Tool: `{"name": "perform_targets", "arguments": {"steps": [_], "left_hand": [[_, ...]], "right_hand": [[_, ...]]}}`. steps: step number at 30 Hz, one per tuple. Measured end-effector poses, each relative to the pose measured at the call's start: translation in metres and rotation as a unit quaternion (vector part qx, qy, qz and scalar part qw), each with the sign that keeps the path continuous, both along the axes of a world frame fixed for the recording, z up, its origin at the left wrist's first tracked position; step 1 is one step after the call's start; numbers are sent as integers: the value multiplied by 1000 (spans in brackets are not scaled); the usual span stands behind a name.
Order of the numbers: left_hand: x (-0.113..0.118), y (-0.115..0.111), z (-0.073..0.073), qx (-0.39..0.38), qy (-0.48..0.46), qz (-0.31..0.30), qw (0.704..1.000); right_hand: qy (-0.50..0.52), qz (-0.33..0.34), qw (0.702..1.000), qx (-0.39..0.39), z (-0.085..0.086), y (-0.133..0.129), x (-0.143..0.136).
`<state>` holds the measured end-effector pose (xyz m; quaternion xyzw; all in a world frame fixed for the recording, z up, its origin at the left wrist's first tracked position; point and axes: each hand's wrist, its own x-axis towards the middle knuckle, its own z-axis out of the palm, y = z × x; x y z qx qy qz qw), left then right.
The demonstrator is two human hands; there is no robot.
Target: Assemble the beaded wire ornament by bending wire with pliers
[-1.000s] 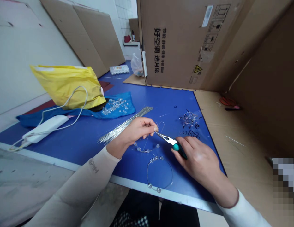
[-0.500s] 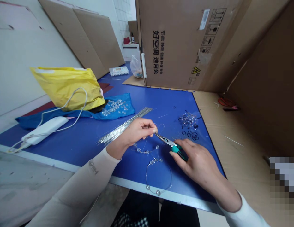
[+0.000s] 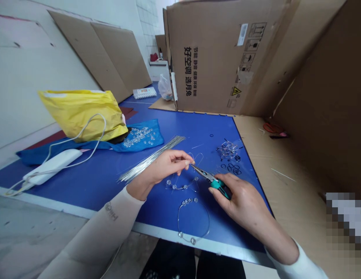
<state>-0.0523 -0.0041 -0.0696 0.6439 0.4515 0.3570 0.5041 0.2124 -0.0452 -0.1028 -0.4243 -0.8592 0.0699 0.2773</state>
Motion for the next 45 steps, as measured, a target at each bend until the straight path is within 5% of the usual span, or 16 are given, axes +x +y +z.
{"name": "perform_targets", "arguments": {"steps": [20,30,45], "left_hand": [[3,0,-7,134,147,60,978],[9,-2,-7,5,64,86,994],[9,-3,-7,17,48,109,993]], "right_hand": [[-42,-37,998,5,-1,-4,-3],[-108,-60,991,53,0,-7,-8],[-157,-92,960,215,1,-8,-13]]}}
